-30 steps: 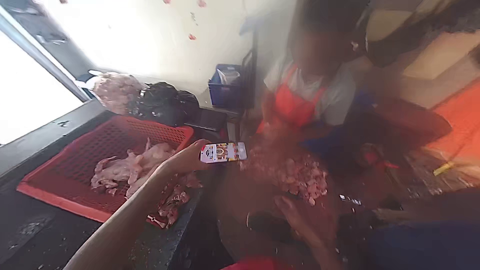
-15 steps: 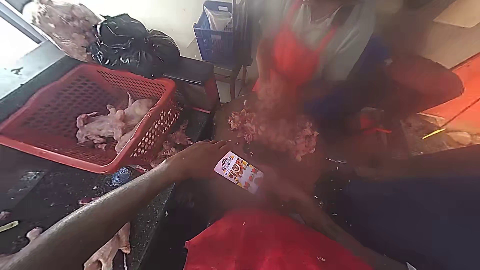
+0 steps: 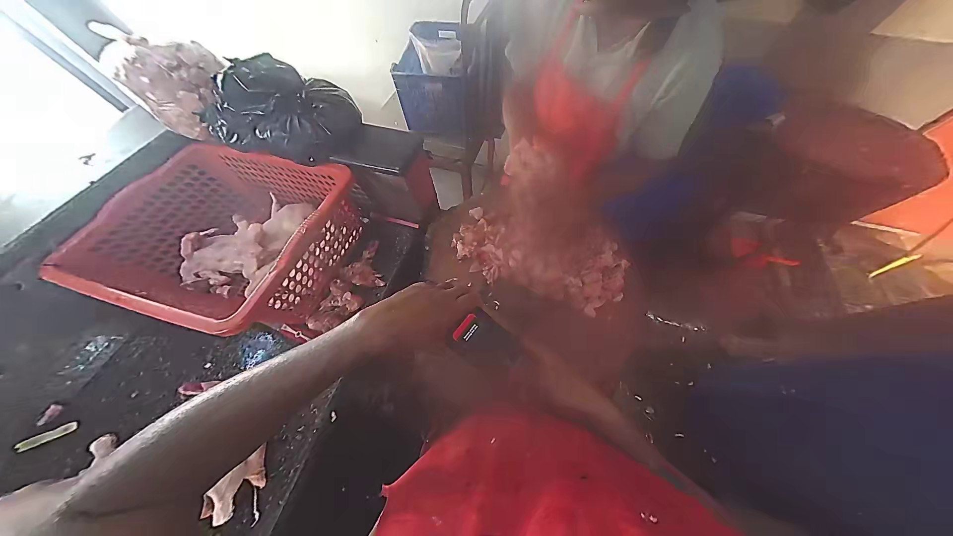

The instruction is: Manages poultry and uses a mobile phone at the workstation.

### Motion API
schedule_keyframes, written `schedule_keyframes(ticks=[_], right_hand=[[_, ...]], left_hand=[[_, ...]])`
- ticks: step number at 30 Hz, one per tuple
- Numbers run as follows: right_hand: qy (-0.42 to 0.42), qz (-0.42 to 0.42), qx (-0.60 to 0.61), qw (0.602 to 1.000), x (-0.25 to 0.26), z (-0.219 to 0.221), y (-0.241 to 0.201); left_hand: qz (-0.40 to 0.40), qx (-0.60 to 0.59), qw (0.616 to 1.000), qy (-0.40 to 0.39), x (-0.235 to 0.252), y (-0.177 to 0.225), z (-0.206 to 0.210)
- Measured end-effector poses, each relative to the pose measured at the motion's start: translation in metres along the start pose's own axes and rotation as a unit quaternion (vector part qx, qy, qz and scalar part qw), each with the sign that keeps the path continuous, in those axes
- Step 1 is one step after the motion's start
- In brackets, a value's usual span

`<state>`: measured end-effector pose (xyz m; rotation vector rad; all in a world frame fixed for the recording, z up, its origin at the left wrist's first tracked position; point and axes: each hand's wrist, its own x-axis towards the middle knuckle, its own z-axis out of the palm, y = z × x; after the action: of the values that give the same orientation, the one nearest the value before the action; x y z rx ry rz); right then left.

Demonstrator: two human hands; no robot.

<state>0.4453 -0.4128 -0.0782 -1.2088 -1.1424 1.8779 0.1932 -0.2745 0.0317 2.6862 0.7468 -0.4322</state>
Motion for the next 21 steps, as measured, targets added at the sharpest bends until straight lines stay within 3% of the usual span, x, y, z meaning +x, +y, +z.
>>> schedule_keyframes(ticks=[7, 16, 21], right_hand=[[-0.053, -0.047, -0.022, 0.997, -0.017, -0.006, 0.003], [-0.085, -0.027, 0.001, 0.996, -0.026, -0.006, -0.009], [-0.027, -0.015, -0.057, 0.998, -0.021, 0.002, -0.018]], left_hand=[[-0.001, 0.018, 1.000, 0.006, 0.004, 0.016, -0.005], [-0.001, 0.043, 0.999, 0.018, 0.000, 0.026, -0.007], [0.001, 0.036, 0.999, 0.016, 0.001, 0.033, -0.007]])
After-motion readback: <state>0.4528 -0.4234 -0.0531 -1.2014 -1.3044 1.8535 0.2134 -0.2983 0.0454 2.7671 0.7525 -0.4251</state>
